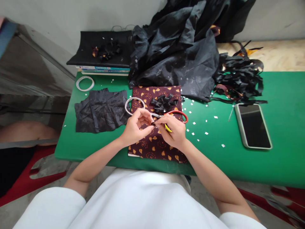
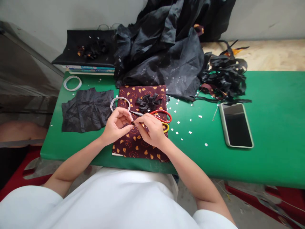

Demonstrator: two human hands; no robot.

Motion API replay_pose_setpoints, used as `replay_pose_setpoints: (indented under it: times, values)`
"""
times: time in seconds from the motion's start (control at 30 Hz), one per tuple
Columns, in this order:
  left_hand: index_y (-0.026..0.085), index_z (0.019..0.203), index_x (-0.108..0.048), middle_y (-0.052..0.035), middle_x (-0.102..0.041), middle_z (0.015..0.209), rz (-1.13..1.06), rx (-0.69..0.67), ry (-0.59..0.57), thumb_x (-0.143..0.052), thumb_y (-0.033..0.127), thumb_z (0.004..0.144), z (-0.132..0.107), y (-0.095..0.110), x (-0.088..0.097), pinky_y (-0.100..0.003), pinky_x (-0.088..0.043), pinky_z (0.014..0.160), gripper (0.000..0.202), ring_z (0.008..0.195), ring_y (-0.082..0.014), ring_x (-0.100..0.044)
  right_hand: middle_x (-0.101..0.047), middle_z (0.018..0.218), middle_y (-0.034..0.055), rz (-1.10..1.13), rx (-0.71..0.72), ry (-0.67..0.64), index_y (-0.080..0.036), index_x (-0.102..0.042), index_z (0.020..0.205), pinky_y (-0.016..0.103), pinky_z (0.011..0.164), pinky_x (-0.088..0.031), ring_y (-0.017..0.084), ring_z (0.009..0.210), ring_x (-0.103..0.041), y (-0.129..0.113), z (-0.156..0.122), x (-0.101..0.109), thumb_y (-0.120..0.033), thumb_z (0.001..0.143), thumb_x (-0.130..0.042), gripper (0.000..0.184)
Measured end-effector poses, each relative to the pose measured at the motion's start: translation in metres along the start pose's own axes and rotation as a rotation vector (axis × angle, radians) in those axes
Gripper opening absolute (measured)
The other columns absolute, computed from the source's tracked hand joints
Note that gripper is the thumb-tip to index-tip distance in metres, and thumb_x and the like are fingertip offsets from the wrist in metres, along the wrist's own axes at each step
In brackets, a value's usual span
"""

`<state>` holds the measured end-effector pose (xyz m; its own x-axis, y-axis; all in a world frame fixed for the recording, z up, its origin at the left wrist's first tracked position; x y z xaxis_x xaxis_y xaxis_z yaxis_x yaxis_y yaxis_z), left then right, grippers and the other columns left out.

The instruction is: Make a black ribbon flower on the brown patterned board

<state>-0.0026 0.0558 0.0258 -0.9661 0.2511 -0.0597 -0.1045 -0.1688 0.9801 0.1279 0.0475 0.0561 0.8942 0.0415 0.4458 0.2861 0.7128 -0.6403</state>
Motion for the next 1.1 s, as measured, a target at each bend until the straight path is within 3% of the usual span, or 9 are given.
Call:
replay_pose_setpoints:
  times: [0.63, 1.1]
  values:
    - [0.02, 0.101, -0.048, 0.0008, -0.059, 0.088, 0.068, -0.036, 0.028, -0.07, 0.018, 0.08, -0.0004, 0.0012, 0.0016, -0.021, -0.054, 0.077, 0.03, 0.08, -0.0084, -0.062, -0.075, 0.088, 0.0016, -0.103, -0.001, 0.003, -0.023, -0.063, 0.1, 0.024, 0.063, -0.055, 0.012, 0.068, -0.069, 0.0004, -0.001, -0.0008, -0.013, 0.091, -0.059, 0.014]
    - [0.02, 0.101, -0.049, 0.0005, -0.059, 0.09, 0.064, -0.049, 0.027, -0.069, 0.011, 0.078, -0.0012, 0.0022, 0.0011, -0.02, -0.054, 0.077, 0.032, 0.082, -0.0081, -0.062, -0.069, 0.077, 0.0031, -0.088, 0.058, -0.037, -0.02, -0.059, 0.093, 0.026, 0.063, -0.053, 0.014, 0.067, -0.063, -0.0025, 0.0006, -0.0025, -0.009, 0.088, -0.059, 0.013]
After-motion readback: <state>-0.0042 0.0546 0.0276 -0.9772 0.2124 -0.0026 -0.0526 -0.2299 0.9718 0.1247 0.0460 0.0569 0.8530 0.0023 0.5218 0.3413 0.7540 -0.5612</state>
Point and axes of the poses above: each hand's wrist, its own z-axis towards the middle knuckle, its own x-axis out of the back of the hand, y = z × x, the point moved 8 cm from there along z, towards the middle knuckle
